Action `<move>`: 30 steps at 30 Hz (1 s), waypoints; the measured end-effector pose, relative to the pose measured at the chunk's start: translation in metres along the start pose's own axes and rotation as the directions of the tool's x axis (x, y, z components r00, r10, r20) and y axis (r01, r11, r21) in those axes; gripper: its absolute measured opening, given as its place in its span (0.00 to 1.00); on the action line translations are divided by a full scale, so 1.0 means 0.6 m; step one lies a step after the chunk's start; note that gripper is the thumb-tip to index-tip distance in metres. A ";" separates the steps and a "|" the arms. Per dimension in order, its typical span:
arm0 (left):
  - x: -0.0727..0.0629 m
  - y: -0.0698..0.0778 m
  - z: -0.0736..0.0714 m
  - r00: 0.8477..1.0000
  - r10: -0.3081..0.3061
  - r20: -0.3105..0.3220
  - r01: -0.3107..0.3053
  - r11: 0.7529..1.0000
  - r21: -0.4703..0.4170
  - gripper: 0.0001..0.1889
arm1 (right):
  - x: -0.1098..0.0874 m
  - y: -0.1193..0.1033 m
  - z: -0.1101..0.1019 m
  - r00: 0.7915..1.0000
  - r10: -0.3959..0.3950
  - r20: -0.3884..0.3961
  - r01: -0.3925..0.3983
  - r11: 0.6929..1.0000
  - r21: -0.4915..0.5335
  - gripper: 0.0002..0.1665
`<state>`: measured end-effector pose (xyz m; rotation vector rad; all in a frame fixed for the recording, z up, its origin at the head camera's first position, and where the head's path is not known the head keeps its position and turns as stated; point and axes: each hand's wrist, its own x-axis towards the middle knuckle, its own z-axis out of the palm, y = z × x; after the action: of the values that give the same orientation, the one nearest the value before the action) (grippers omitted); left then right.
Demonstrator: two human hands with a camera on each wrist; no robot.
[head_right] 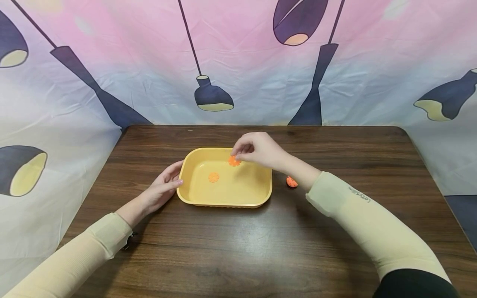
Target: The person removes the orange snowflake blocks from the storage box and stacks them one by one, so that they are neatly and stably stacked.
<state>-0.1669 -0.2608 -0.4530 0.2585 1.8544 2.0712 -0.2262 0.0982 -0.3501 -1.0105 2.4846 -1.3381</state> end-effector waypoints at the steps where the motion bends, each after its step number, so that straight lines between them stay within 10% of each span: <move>1: 0.000 0.000 0.000 1.000 0.003 0.000 -0.003 1.000 0.000 0.39 | -0.005 0.004 -0.005 1.000 0.001 -0.009 -0.001 1.000 -0.009 0.06; 30: 0.000 0.002 0.001 1.000 -0.010 -0.011 0.010 1.000 -0.003 0.40 | -0.149 0.095 -0.079 0.968 0.236 -0.085 -0.239 0.971 -0.028 0.06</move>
<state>-0.1668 -0.2603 -0.4517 0.2364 1.8551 2.0729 -0.2060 0.2078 -0.3828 -0.6495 2.5996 -1.2856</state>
